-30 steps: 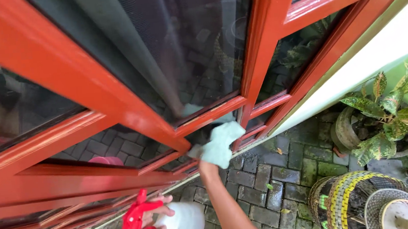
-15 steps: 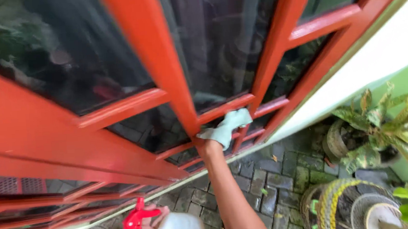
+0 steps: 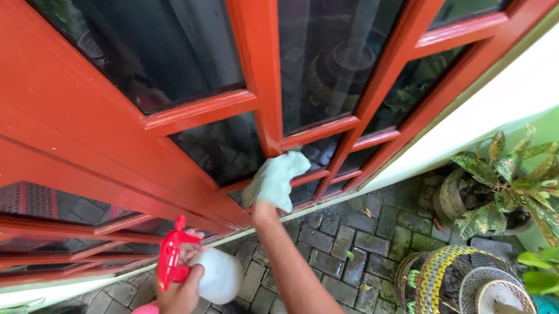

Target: Cleaning the glass panels of a wooden-framed door using a spray bottle and a cloth.

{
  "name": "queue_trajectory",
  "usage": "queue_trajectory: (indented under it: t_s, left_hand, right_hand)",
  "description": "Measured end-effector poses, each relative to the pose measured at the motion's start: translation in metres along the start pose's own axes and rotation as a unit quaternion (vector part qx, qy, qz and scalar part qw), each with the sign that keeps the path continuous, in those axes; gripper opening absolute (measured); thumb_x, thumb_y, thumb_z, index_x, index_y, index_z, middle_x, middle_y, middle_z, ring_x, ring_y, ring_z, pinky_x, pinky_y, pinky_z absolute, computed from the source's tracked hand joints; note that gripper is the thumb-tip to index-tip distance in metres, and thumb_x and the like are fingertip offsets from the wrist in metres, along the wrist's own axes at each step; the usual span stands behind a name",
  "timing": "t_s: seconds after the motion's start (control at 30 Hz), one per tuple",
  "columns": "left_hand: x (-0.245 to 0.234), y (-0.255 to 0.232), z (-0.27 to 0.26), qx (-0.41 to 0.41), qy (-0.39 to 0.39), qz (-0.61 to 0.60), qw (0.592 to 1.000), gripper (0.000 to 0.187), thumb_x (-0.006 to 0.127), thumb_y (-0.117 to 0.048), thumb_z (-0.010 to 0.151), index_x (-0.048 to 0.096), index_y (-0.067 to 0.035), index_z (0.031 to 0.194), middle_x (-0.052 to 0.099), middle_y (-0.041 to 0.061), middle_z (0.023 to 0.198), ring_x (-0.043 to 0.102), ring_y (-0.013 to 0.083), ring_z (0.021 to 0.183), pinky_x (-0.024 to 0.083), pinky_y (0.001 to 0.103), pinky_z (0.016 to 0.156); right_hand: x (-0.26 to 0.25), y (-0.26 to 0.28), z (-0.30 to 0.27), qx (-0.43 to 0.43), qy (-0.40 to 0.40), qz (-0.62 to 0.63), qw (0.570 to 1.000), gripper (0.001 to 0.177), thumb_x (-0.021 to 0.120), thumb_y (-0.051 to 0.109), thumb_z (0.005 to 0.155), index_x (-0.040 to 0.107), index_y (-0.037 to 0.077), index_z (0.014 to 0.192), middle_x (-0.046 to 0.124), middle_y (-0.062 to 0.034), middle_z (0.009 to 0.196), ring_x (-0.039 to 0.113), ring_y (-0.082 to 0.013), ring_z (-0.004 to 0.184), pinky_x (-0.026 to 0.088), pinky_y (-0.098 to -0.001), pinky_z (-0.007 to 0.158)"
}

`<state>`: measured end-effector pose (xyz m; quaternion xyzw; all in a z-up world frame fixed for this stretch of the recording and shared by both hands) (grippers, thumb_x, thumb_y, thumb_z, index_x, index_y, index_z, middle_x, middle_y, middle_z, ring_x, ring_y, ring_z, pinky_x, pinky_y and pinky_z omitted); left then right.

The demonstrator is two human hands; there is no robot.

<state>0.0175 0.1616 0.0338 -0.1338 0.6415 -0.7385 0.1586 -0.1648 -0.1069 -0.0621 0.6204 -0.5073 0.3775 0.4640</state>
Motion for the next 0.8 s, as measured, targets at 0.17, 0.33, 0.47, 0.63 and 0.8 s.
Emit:
queue_trajectory:
  t_s: [0.17, 0.33, 0.47, 0.63, 0.8]
  left_hand:
    - [-0.003, -0.016, -0.004, 0.016, 0.008, 0.008, 1.0, 0.051, 0.053, 0.019, 0.074, 0.058, 0.003, 0.123, 0.064, 0.014, 0.126, 0.063, 0.0251, 0.122, 0.046, 0.04, 0.112]
    - [-0.008, -0.003, -0.015, -0.02, -0.007, -0.03, 0.999, 0.056, 0.051, 0.018, 0.074, 0.055, 0.002, 0.127, 0.063, 0.014, 0.126, 0.063, 0.0224, 0.119, 0.047, 0.039, 0.108]
    - [-0.016, -0.004, -0.029, -0.037, 0.001, 0.023, 0.999, 0.056, 0.053, 0.018, 0.074, 0.059, 0.003, 0.127, 0.066, 0.016, 0.122, 0.065, 0.0224, 0.111, 0.049, 0.038, 0.104]
    - [-0.022, -0.002, -0.036, -0.008, 0.039, 0.067, 0.997, 0.053, 0.057, 0.016, 0.073, 0.061, 0.002, 0.123, 0.066, 0.016, 0.126, 0.065, 0.0224, 0.113, 0.049, 0.038, 0.105]
    - [-0.019, 0.0, -0.026, -0.008, 0.062, 0.026, 0.998, 0.06, 0.056, 0.015, 0.072, 0.055, 0.002, 0.13, 0.062, 0.016, 0.127, 0.063, 0.0245, 0.117, 0.045, 0.04, 0.108]
  right_hand:
    - [0.001, 0.01, 0.009, -0.016, 0.031, 0.003, 0.999, 0.022, 0.052, 0.038, 0.106, 0.059, 0.018, 0.108, 0.06, -0.0001, 0.103, 0.053, -0.0219, 0.1, 0.045, -0.0422, 0.093]
    - [0.018, 0.015, 0.021, -0.018, 0.051, 0.004, 0.998, 0.019, 0.053, 0.033, 0.11, 0.061, 0.016, 0.108, 0.061, -0.0026, 0.103, 0.052, -0.0245, 0.099, 0.045, -0.0422, 0.092]
    - [0.157, 0.065, -0.046, 0.016, -0.039, 0.01, 0.999, 0.046, 0.044, 0.044, 0.095, 0.066, 0.011, 0.118, 0.07, -0.0074, 0.122, 0.063, -0.0264, 0.116, 0.045, -0.0472, 0.107]
    - [0.105, 0.06, 0.004, 0.038, -0.107, 0.056, 0.992, 0.053, 0.04, 0.049, 0.095, 0.064, 0.012, 0.125, 0.064, -0.0076, 0.132, 0.061, -0.0304, 0.118, 0.042, -0.0549, 0.112]
    - [0.022, 0.044, 0.056, 0.058, -0.118, -0.006, 0.991, 0.053, 0.04, 0.049, 0.096, 0.066, 0.012, 0.123, 0.069, -0.0073, 0.126, 0.064, -0.0321, 0.117, 0.045, -0.0551, 0.109]
Point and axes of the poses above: each hand's wrist, its own z-axis towards the middle knuckle, its own x-axis out of the palm, y = z × x, the point moved 1 cm from there along z, towards the middle knuckle
